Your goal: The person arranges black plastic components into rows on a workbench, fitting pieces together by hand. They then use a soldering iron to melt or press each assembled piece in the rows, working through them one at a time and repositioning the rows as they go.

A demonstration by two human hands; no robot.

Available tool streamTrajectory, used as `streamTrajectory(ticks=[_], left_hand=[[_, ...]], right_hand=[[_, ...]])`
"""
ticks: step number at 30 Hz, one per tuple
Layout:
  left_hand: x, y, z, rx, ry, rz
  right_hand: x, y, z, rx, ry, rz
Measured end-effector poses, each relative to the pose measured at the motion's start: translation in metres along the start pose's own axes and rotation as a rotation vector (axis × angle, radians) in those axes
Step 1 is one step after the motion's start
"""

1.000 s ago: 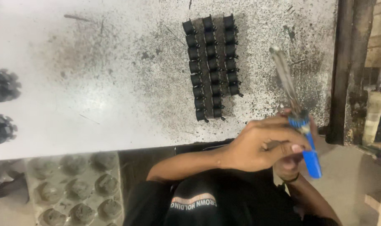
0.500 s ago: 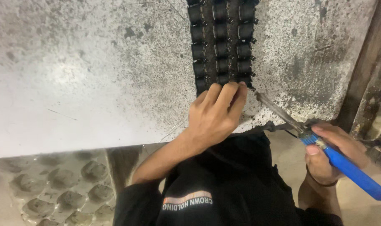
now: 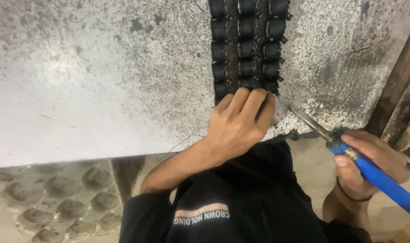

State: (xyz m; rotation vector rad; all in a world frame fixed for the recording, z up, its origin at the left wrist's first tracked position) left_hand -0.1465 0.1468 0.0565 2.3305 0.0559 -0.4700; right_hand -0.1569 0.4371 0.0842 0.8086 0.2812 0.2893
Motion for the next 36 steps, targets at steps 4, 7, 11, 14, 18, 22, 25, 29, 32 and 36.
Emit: streamTrajectory(ticks=[4,7,11,14,18,22,25,29,32,36], left_hand=[[0.003,-0.013,0.002,0.021,-0.007,0.016],[-0.006,-0.013,0.001,0.070,0.007,0.025],[-0.023,0.024,-0.006,0.085,0.030,-0.025],[-0.031,0.062,-0.010,0.031,-0.021,-0.183],[-0.038,0.058,-0.002,0.040,0.012,-0.119],[-0.030,0.021,0.013,0.026,0.113,-0.075],[-0.017,0.008,0.015,0.040,0.123,-0.051],[-0.015,0.005,0.014,0.076,0.091,-0.057],[-0.019,0.002,0.013,0.089,0.084,-0.041],[-0.016,-0.008,0.015,0.077,0.065,-0.038]], right_hand=[[-0.020,0.010,0.014,0.099,0.139,0.140],[-0.031,0.022,0.026,0.126,0.204,0.271],[-0.032,0.031,0.021,0.090,0.082,0.278],[-0.012,0.006,0.000,-0.286,-0.132,-0.070],[0.004,-0.015,-0.025,-0.439,-0.162,-0.282],[-0.003,-0.019,-0.021,-0.329,-0.055,-0.303],[-0.005,-0.019,-0.010,-0.283,-0.109,-0.282],[-0.007,-0.017,-0.007,-0.232,-0.104,-0.234],[-0.015,-0.009,-0.004,-0.061,0.015,-0.123],[-0.030,0.003,0.020,0.100,0.022,0.034]])
Point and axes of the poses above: each hand's wrist, its own x-axis away from the middle knuckle, its own y-axis out of the back of the hand, z = x × y, the point moved 2 cm from there along -x, towards the middle knuckle, and after that the axes turned 9 degrees about x, right-handed, at the moved point
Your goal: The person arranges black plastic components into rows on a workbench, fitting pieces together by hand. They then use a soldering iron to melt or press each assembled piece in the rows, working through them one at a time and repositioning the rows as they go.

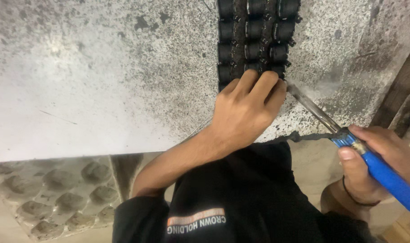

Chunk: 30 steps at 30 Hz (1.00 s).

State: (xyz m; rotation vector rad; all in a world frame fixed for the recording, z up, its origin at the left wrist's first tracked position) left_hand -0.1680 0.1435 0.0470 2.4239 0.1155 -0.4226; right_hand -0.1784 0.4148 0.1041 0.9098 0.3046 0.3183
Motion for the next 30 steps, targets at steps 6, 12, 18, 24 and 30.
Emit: streamTrajectory(ticks=[6,12,18,24,30], left_hand=[[-0.009,-0.001,0.001,0.105,0.010,0.034],[-0.041,0.078,-0.020,0.137,0.068,0.146],[-0.061,0.053,0.001,-0.057,-0.098,0.003],[-0.029,0.015,0.022,0.007,-0.031,0.002],[-0.030,0.004,0.026,0.054,-0.036,-0.001]], right_hand=[[-0.025,0.013,0.020,0.060,0.198,0.129],[0.004,-0.013,-0.008,-0.475,-0.273,-0.271],[0.006,-0.039,-0.034,-0.382,-0.050,-0.400],[0.007,-0.028,-0.033,-0.254,-0.043,-0.306],[-0.013,-0.019,-0.013,-0.101,-0.043,-0.129]])
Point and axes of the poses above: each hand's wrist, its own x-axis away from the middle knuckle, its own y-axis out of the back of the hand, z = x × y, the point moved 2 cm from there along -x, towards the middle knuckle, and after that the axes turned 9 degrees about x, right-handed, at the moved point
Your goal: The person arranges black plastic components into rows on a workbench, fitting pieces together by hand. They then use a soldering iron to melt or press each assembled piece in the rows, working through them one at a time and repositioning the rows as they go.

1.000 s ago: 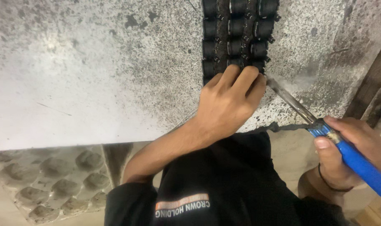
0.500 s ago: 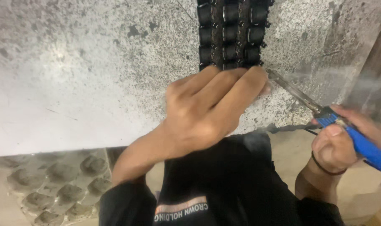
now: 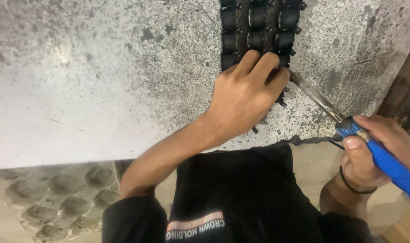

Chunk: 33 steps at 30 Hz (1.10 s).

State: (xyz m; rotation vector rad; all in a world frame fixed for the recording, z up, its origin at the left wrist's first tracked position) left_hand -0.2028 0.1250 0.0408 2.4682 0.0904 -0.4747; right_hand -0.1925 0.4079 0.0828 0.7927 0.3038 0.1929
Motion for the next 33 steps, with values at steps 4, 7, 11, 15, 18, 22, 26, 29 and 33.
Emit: streamTrajectory(ticks=[4,7,11,15,18,22,26,29,33], left_hand=[[-0.001,-0.001,-0.001,-0.041,-0.002,0.030],[-0.003,0.004,-0.002,-0.061,-0.001,0.027],[-0.005,0.001,-0.002,-0.065,-0.017,0.043],[-0.001,-0.015,0.002,-0.054,-0.015,0.051],[-0.003,-0.018,0.002,-0.058,-0.008,0.074],[-0.017,0.019,-0.017,-0.047,0.029,0.092],[-0.034,0.074,-0.039,-0.008,-0.034,-0.034],[-0.044,0.072,-0.031,-0.082,-0.109,-0.129],[-0.037,0.025,0.001,-0.125,0.032,-0.033]], right_hand=[[-0.012,0.017,0.025,0.134,0.071,0.202],[-0.024,0.021,0.032,0.123,0.168,0.259],[-0.034,0.014,0.035,0.136,0.193,0.251],[-0.042,0.011,0.044,0.138,0.286,0.280],[-0.051,0.015,0.050,0.245,0.383,0.385],[-0.057,0.013,0.048,0.139,0.678,0.258],[-0.033,-0.012,0.022,-0.278,-0.019,-0.058],[-0.021,-0.019,0.007,-0.378,-0.098,-0.156],[-0.017,-0.014,-0.002,-0.152,-0.161,-0.134]])
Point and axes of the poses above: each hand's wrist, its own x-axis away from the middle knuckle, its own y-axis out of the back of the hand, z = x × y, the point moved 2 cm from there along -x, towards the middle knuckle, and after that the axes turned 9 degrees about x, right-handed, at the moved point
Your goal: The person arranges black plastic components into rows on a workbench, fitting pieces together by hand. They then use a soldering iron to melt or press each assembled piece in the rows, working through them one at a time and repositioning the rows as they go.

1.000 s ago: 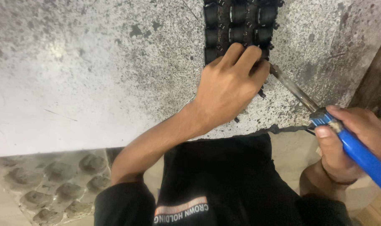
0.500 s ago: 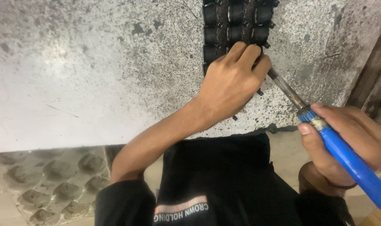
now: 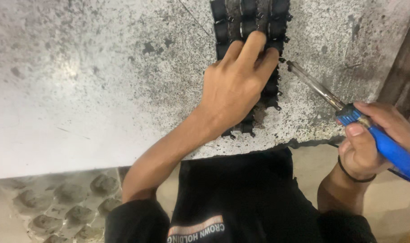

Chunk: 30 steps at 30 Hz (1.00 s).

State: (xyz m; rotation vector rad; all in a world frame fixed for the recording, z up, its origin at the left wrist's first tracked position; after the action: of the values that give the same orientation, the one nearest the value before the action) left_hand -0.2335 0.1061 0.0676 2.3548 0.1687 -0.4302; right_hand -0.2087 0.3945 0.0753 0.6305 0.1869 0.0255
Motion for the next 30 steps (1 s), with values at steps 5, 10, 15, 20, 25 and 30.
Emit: streamTrajectory(ticks=[5,10,15,20,25,30], left_hand=[[0.023,-0.027,0.013,0.053,-0.047,-0.028],[0.019,-0.027,0.011,0.034,-0.060,-0.010],[0.019,-0.026,0.012,-0.018,-0.079,-0.015],[0.019,-0.033,0.012,-0.012,-0.092,0.001],[0.016,-0.036,0.006,0.053,-0.049,0.010],[0.017,-0.023,0.013,0.064,-0.002,-0.019]], right_hand=[[0.001,-0.003,0.002,-0.053,0.105,0.008],[-0.004,0.000,0.015,0.108,0.122,0.121],[-0.019,0.013,0.038,0.313,0.302,0.341],[-0.029,0.007,0.053,0.364,0.382,0.367],[-0.046,-0.001,0.076,0.399,0.811,0.466],[-0.040,-0.004,0.080,0.375,0.340,0.348]])
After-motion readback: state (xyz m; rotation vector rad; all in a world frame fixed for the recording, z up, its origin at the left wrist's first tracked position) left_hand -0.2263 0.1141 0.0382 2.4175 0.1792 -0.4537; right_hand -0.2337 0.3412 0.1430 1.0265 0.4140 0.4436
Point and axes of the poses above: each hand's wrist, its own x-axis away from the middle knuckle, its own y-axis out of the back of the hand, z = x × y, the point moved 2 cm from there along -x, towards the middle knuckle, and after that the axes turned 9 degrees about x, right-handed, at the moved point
